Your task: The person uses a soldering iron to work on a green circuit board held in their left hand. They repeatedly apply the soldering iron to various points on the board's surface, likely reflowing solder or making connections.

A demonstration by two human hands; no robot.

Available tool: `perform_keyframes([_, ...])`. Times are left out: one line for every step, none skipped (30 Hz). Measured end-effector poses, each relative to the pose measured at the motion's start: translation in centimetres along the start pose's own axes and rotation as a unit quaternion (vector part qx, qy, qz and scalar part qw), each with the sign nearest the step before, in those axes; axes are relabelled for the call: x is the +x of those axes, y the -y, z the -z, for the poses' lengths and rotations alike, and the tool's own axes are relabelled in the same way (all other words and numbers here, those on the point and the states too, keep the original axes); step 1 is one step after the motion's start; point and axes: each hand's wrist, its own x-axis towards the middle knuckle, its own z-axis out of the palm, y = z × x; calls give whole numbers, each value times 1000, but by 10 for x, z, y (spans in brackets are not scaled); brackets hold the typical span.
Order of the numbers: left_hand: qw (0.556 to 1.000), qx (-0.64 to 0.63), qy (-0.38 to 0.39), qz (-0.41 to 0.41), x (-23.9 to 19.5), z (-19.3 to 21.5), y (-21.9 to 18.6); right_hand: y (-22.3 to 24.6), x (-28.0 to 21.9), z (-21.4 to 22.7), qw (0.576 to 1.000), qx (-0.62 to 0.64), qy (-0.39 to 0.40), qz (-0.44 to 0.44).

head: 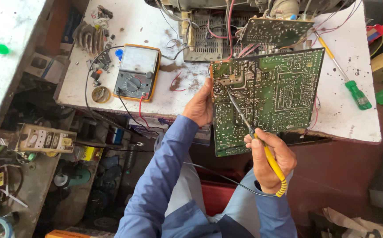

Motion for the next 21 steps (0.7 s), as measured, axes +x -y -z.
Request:
perform_keyframes([1000, -3, 2, 1, 0, -1, 0, 0, 0, 0, 1000, 1, 1, -2])
perform_keyframes([1000, 0, -1, -1, 0, -2, 0, 1, -1, 0, 1000, 2, 1, -3])
perform_keyframes([1000, 3, -4, -4, 0, -3, 0, 2, -1, 0, 1000, 3, 2, -5])
perform_keyframes([1000, 6, -7, -6, 0, -3, 0, 1, -1, 0, 1000, -2, 4, 1])
perform_keyframes([1000, 9, -7, -7, -1, -4, 1, 1, -1, -1, 1000, -8, 6, 7])
perform_keyframes([1000, 13, -7, -8, -1, -5, 0, 1, 0, -1, 1000, -12, 7, 13])
perform_keyframes([1000, 16, -7, -9, -1, -6, 0, 1, 0, -1, 1000, -15, 8, 15])
perform_keyframes([1000, 15, -5, -9, -1, -6, -1, 1, 0, -1, 1000, -17, 10, 17])
perform_keyframes([1000, 14, -3, -8, -1, -6, -1, 1, 0, -1, 1000, -19, 12, 19])
perform_keyframes([1000, 13, -1, -8, -2, -7, -1, 1, 0, -1, 1000, -13, 9, 15])
perform_keyframes([1000, 10, 0, -9, -2, -7, -1, 1, -1, 0, 1000, -7, 7, 12])
perform_keyframes([1000, 8, 1, -10, -1, -7, 0, 0, -2, 0, 1000, -1, 4, 8])
perform_keyframes([1000, 5, 2, -12, -1, -6, 0, -2, -2, 0, 1000, 12, -1, -4])
perform_keyframes([1000, 4, 3, -10, -1, -6, 0, -4, -3, 1, 1000, 25, -7, -17])
perform_keyframes([1000, 3, 4, -9, -1, -5, 0, -6, -3, 1, 999, 38, -13, -29])
perform_keyframes([1000, 1, 6, -7, -1, -4, 0, -9, -4, 0, 997, 57, -19, -38])
perform_keyframes([1000, 2, 7, -5, -1, -4, 0, -13, -4, 0, 996, 76, -24, -47])
perform_keyframes([1000, 3, 9, -3, -1, -3, 0, -17, -3, -1, 993, 95, -30, -56])
perform_keyframes([1000, 4, 11, -1, -1, -3, 0, -20, -4, -2, 985, 145, -42, -78])
perform_keyframes([1000, 6, 10, -4, -1, -3, 0, -24, -3, -3, 974, 194, -54, -100])
perform_keyframes([1000, 7, 9, -6, -1, -4, 0, -27, -4, -4, 960, 243, -66, -121])
